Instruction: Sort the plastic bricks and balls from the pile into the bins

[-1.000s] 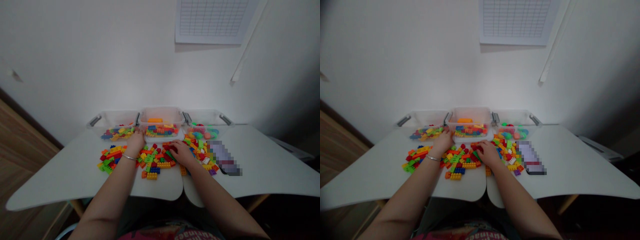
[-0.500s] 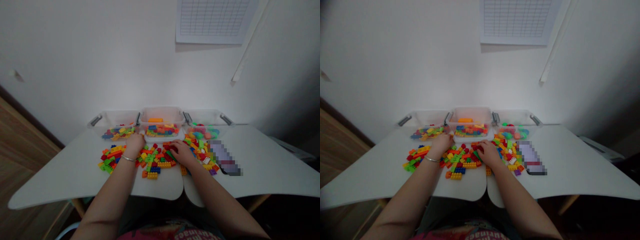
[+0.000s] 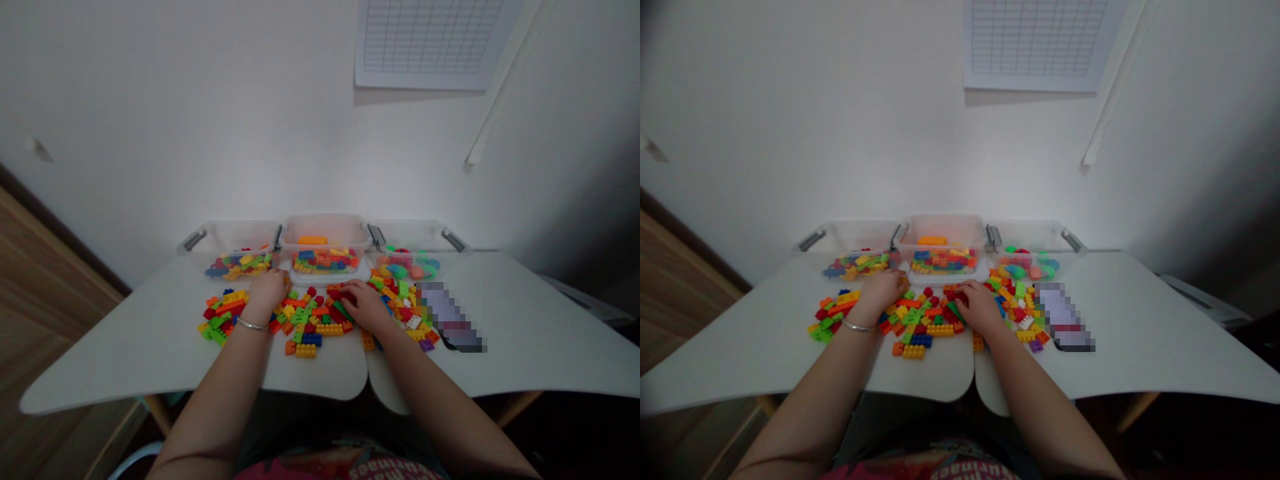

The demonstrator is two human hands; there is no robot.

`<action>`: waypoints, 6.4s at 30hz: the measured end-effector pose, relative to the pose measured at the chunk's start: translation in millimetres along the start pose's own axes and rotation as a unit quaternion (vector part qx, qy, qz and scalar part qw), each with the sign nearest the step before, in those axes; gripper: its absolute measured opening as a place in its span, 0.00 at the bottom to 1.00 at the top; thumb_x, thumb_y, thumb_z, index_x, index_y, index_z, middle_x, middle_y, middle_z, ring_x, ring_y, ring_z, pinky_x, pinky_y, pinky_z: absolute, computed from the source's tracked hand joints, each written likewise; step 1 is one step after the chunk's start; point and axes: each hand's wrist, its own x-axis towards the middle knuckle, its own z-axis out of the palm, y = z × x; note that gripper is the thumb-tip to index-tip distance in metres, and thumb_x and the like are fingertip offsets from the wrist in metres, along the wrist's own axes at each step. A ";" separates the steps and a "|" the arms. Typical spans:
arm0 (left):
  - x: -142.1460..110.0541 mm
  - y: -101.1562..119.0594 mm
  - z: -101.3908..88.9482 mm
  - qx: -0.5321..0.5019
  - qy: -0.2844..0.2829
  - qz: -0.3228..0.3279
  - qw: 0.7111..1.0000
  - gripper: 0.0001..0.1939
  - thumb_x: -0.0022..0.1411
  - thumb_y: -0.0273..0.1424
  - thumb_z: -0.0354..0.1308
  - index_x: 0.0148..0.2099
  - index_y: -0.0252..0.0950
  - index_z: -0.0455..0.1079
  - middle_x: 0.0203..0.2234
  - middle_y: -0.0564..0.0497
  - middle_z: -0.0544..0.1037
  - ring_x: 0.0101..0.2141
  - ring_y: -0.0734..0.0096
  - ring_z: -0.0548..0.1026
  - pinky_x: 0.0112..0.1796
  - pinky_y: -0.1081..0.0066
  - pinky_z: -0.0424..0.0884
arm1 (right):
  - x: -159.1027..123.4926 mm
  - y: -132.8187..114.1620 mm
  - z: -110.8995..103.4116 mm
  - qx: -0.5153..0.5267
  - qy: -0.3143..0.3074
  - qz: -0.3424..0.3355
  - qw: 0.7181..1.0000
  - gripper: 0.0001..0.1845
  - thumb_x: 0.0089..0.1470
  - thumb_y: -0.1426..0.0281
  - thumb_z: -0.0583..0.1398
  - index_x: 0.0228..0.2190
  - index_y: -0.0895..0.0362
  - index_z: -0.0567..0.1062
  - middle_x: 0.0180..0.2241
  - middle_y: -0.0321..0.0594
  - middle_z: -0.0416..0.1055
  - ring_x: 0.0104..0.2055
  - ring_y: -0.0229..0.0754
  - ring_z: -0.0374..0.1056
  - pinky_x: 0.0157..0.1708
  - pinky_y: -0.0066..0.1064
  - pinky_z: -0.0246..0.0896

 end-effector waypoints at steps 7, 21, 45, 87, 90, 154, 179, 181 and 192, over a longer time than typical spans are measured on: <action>2.3 2.1 4.5 -0.016 -0.048 -0.048 0.998 0.17 0.63 0.40 0.54 0.47 0.35 0.75 0.43 0.37 0.80 0.45 0.54 0.77 0.44 0.63 0.72 | 0.8 2.4 1.7 -0.007 -0.005 0.003 1.000 0.12 0.58 0.70 0.58 0.43 0.57 0.78 0.48 0.45 0.73 0.52 0.43 0.68 0.56 0.35 0.60; -20.9 11.4 -32.3 -0.193 0.027 -0.069 0.978 0.21 0.60 0.49 0.56 0.42 0.37 0.72 0.35 0.46 0.81 0.35 0.61 0.78 0.35 0.69 0.70 | 0.6 1.9 1.4 -0.008 -0.005 0.004 1.000 0.12 0.58 0.70 0.58 0.43 0.56 0.78 0.48 0.44 0.73 0.51 0.42 0.68 0.55 0.35 0.60; 45.5 37.1 -21.8 -0.304 0.324 -0.019 0.896 0.24 0.61 0.37 0.60 0.57 0.33 0.68 0.48 0.42 0.78 0.48 0.56 0.74 0.52 0.57 0.68 | 0.3 3.2 2.0 -0.008 -0.005 -0.006 1.000 0.13 0.58 0.70 0.58 0.43 0.57 0.78 0.48 0.45 0.72 0.51 0.43 0.68 0.55 0.35 0.60; -24.1 52.0 24.5 -0.181 0.056 0.256 0.948 0.18 0.67 0.36 0.53 0.58 0.41 0.70 0.53 0.47 0.75 0.53 0.62 0.70 0.56 0.60 0.65 | -0.1 5.2 10.6 -0.108 0.070 0.011 0.992 0.17 0.55 0.71 0.57 0.46 0.60 0.74 0.48 0.51 0.73 0.51 0.52 0.65 0.56 0.45 0.58; -25.7 52.8 25.6 -0.179 0.063 0.244 0.951 0.18 0.68 0.37 0.52 0.57 0.41 0.71 0.53 0.47 0.76 0.52 0.62 0.71 0.55 0.60 0.66 | -0.2 2.1 9.4 -0.125 0.061 0.015 0.990 0.17 0.55 0.70 0.57 0.46 0.61 0.75 0.48 0.52 0.73 0.52 0.53 0.65 0.56 0.44 0.58; -26.7 51.9 30.0 -0.203 0.098 0.245 0.943 0.14 0.64 0.30 0.55 0.50 0.38 0.76 0.45 0.46 0.79 0.47 0.61 0.75 0.51 0.61 0.71 | 76.8 -1.7 -41.4 -0.004 0.275 0.032 0.961 0.12 0.56 0.66 0.56 0.41 0.57 0.73 0.41 0.47 0.73 0.46 0.51 0.66 0.50 0.44 0.59; -25.9 50.4 33.4 -0.201 0.106 0.249 0.941 0.14 0.64 0.31 0.55 0.49 0.37 0.75 0.46 0.45 0.78 0.47 0.61 0.74 0.50 0.61 0.71 | 8.9 3.6 -8.7 -0.063 0.109 -0.078 0.989 0.14 0.57 0.72 0.56 0.43 0.57 0.76 0.45 0.45 0.76 0.48 0.48 0.68 0.52 0.42 0.62; -26.1 50.6 32.7 -0.201 0.103 0.248 0.942 0.13 0.64 0.30 0.55 0.49 0.37 0.75 0.45 0.45 0.79 0.47 0.62 0.74 0.51 0.61 0.71 | 6.7 3.2 -3.0 -0.083 0.060 -0.080 0.992 0.16 0.57 0.73 0.57 0.46 0.57 0.76 0.47 0.44 0.76 0.49 0.48 0.68 0.53 0.42 0.61; -26.0 50.2 31.1 -0.198 0.088 0.233 0.948 0.12 0.64 0.30 0.55 0.47 0.36 0.75 0.44 0.45 0.78 0.47 0.61 0.74 0.51 0.61 0.70 | 5.4 -2.5 -0.4 -0.149 0.015 -0.032 0.988 0.14 0.60 0.71 0.56 0.44 0.56 0.79 0.44 0.43 0.76 0.49 0.47 0.66 0.54 0.37 0.58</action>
